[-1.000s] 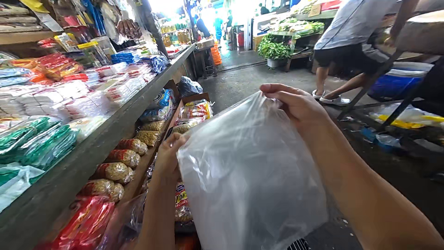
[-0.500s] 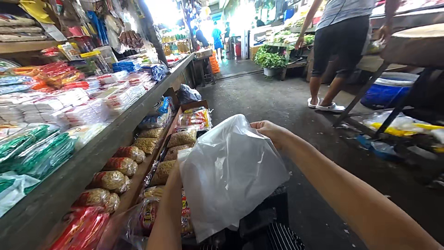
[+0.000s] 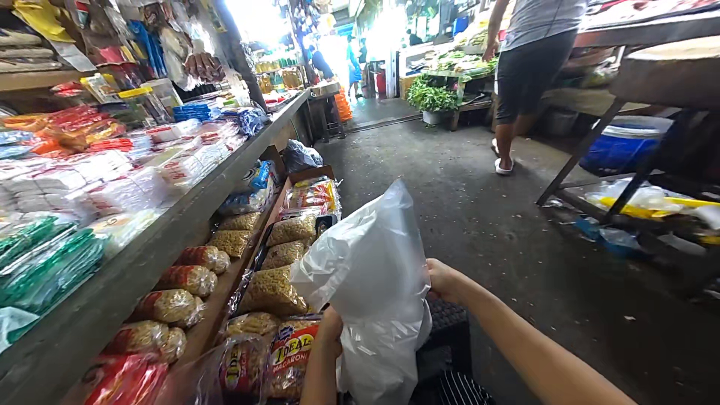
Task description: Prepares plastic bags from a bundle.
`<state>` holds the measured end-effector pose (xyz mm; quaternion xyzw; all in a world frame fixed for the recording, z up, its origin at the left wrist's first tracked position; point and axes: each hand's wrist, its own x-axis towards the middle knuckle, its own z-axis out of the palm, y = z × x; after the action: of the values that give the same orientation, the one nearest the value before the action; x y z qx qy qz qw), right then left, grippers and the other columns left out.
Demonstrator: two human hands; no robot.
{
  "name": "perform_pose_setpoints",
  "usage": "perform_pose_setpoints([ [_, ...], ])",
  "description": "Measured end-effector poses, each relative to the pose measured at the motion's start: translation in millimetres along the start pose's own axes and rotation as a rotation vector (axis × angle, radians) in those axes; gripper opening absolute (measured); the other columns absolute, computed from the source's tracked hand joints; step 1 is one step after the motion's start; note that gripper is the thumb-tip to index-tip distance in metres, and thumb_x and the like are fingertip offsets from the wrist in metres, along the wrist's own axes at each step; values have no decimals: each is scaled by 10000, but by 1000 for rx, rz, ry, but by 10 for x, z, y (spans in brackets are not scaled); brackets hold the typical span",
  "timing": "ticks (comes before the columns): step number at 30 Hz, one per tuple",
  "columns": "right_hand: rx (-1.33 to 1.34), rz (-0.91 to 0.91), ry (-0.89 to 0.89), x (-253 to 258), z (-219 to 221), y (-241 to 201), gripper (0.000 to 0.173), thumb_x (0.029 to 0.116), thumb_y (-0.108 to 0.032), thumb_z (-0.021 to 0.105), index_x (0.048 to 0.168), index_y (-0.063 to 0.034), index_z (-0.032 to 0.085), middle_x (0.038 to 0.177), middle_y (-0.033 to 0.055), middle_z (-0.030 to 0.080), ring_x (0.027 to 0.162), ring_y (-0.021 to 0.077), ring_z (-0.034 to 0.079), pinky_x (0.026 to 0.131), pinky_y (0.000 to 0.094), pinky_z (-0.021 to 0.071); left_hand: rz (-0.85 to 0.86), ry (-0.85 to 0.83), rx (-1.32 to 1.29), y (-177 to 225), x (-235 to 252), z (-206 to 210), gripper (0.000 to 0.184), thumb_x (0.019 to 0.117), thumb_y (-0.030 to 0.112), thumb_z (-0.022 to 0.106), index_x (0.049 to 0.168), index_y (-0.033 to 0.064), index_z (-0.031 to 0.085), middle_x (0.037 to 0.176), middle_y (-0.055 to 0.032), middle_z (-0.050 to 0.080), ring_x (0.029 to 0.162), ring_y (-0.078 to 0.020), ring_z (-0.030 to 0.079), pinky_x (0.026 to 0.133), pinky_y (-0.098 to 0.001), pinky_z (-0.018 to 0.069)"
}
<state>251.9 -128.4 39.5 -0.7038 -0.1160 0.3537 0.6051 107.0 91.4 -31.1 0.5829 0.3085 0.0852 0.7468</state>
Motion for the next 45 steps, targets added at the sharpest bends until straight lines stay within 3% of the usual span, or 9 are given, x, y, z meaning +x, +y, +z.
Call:
perform_pose_setpoints([
  [6,-67,-98,-86,44,-84,-147,119,981,-18,578,1089,-21,626,760,-5,655,639,61,625,602,243,536,53,18,440,322,83,-83,329,935,-82,613,1257,-92,547,1119,-177,638,1001,-198,623,908,-391,516],
  [13,67,-249,-168,217,-103,-337,157,1006,-35,505,1106,-73,621,804,-39,696,693,39,666,643,229,565,51,63,463,433,345,-123,309,1043,-35,475,1333,-142,494,1312,-262,574,1180,-260,569,1048,-402,439],
  [16,50,-166,-169,277,-73,-343,173,1027,-42,483,1159,-66,592,817,-20,678,701,56,657,640,248,562,438,-82,774,575,46,-130,305,1028,0,490,1207,-247,501,1153,-359,595,1056,-302,613,925,-305,497],
  [20,-167,35,-75,72,60,-450,181,1065,-82,438,1171,-19,571,887,13,585,755,68,576,705,276,505,-186,-59,1112,1861,-1341,754,431,1105,40,324,1503,-127,338,1580,-242,370,1422,-233,375,1152,-276,275],
  [22,-259,113,-61,137,41,-350,204,1063,-118,490,1201,1,582,945,64,601,793,121,587,733,329,512,190,-165,779,895,-534,97,348,1051,-18,462,1319,-241,449,1314,-387,532,1218,-325,552,1036,-346,440],
  [25,-160,89,-59,240,-44,-88,246,1001,-98,571,1237,-32,585,926,60,636,767,129,615,679,329,532,101,-7,431,147,78,-63,366,947,-73,608,1298,-114,515,1184,-223,614,1062,-212,601,939,-373,502],
  [35,372,-76,-45,-236,-140,137,167,1020,1,486,1143,-48,587,897,16,686,790,93,668,740,265,564,72,-117,-37,12,-420,-194,212,1045,-8,380,1063,49,583,766,28,702,681,-35,683,675,-226,591],
  [38,416,-78,-14,-343,-98,200,146,1010,-7,511,1112,-56,603,841,9,686,725,80,654,692,245,556,89,-312,-58,-99,-598,-194,194,869,-39,575,864,123,683,679,54,683,577,-15,618,581,-196,541],
  [45,556,-137,-147,-778,279,584,237,992,-11,478,1198,-113,537,812,6,714,608,67,639,591,229,548,98,-139,162,96,-775,180,193,909,-117,587,894,74,603,718,77,660,659,13,630,666,-185,555],
])
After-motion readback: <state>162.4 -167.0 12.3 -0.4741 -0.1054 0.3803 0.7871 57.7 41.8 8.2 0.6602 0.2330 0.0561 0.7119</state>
